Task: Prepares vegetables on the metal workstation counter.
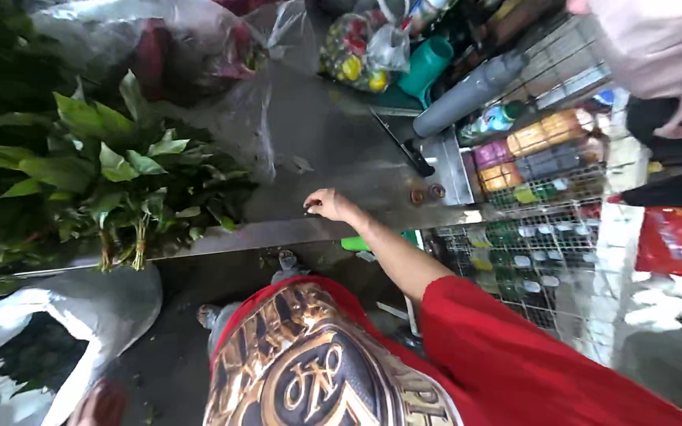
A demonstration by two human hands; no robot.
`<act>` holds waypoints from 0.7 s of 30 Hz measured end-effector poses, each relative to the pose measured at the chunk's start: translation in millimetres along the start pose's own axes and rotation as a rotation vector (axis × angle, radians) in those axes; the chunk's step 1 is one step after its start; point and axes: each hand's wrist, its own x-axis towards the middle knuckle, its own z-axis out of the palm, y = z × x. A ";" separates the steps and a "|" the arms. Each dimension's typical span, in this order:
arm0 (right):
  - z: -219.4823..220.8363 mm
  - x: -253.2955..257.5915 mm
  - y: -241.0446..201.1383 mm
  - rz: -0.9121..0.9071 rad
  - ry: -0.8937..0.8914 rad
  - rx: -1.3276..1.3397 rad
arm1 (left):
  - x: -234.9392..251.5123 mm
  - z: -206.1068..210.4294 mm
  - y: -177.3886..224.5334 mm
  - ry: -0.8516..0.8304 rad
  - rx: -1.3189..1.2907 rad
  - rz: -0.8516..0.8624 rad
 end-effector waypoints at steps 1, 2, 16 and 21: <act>0.2 7.2 5.7 -0.067 -0.045 -0.034 | -9.7 33.0 8.6 -0.044 0.071 0.003; 3.4 13.3 10.9 -0.152 -0.071 -0.050 | -22.5 65.2 16.9 -0.106 0.162 0.007; -59.9 -18.2 74.5 -0.245 0.025 0.306 | -134.0 103.2 -142.8 0.048 0.039 -0.527; -60.9 -63.6 104.6 -0.191 -0.059 0.110 | -135.9 142.6 -91.3 0.004 0.108 -0.473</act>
